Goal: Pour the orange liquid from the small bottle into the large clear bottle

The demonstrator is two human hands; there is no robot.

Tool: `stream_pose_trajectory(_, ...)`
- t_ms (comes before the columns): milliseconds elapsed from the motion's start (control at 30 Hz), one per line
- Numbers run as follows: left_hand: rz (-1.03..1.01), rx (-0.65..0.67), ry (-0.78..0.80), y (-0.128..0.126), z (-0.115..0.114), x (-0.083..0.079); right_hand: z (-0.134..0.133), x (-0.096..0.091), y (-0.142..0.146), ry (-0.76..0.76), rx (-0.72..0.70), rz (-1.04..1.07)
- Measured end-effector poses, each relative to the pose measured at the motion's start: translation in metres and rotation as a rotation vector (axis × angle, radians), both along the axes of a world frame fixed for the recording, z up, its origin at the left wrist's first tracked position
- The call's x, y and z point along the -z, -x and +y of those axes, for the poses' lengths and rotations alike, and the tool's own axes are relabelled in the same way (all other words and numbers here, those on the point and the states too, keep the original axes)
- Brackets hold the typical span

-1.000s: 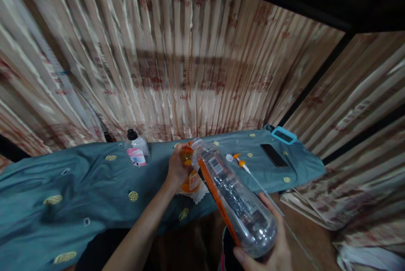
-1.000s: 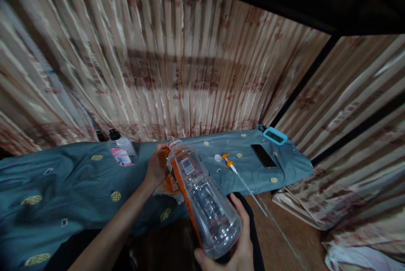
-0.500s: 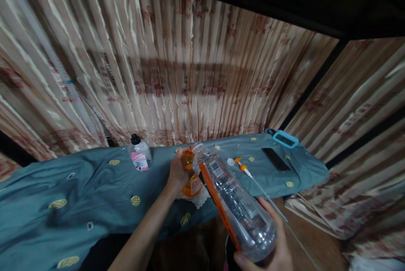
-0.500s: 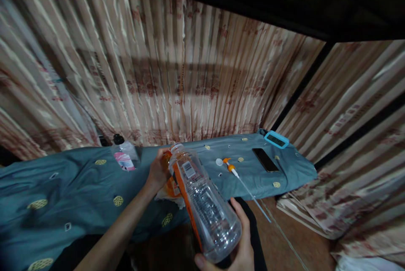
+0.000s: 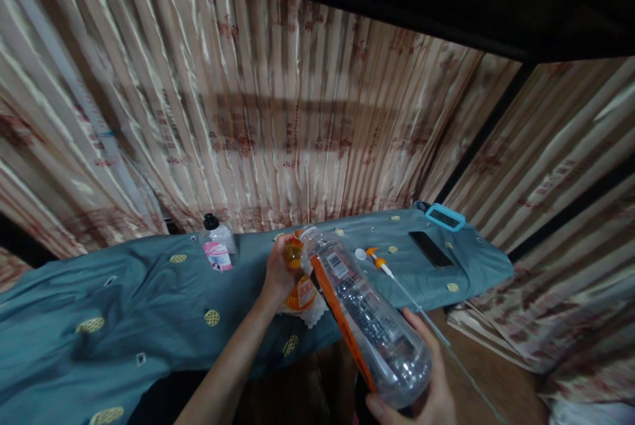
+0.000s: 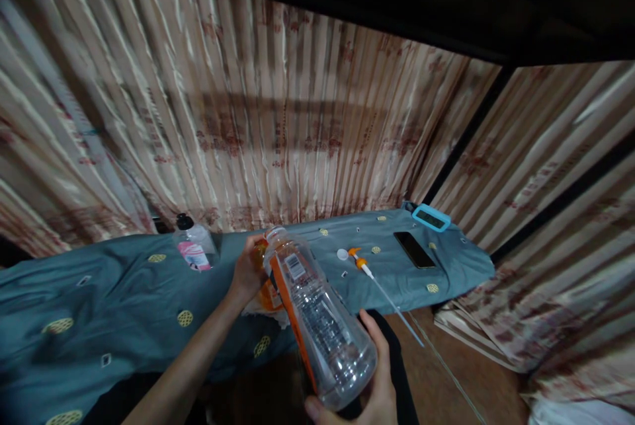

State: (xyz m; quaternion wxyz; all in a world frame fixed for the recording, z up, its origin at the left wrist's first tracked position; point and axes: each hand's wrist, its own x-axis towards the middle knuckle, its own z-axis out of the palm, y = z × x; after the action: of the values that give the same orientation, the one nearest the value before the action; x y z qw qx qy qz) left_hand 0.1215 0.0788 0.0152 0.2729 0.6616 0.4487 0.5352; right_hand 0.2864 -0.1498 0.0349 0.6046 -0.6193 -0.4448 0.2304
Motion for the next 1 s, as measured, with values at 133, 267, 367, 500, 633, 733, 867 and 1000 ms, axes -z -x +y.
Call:
stream_pose_trajectory(133,0.015,-0.016,-0.01,0.0,0.002,0.002,0.0,-0.002,0.0,0.006,-0.003,-0.018)
stream_pose_trajectory(267,0.023,-0.025,-0.014,0.0,0.002,0.002,-0.001,-0.002,0.0,0.007,0.009,-0.051)
stream_pose_trajectory(367,0.012,-0.025,-0.005,0.0,0.002,0.002,-0.001,-0.001,-0.001,0.019,0.014,-0.069)
stream_pose_trajectory(500,-0.007,0.003,0.002,0.0,0.0,0.001,-0.001,0.001,-0.003,0.045,-0.013,-0.018)
stream_pose_trajectory(633,-0.015,-0.019,0.012,-0.001,-0.002,-0.002,-0.001,0.0,-0.004,0.074,-0.03,0.041)
stream_pose_trajectory(733,-0.027,-0.007,0.021,-0.002,-0.003,-0.003,-0.002,-0.002,-0.004,0.085,-0.032,0.072)
stream_pose_trajectory(867,-0.024,-0.003,0.02,0.0,-0.002,-0.001,-0.002,0.003,-0.009,0.087,-0.045,0.086)
stream_pose_trajectory(1000,-0.024,0.003,0.014,0.0,-0.001,0.002,-0.002,0.019,-0.025,0.096,-0.146,0.048)
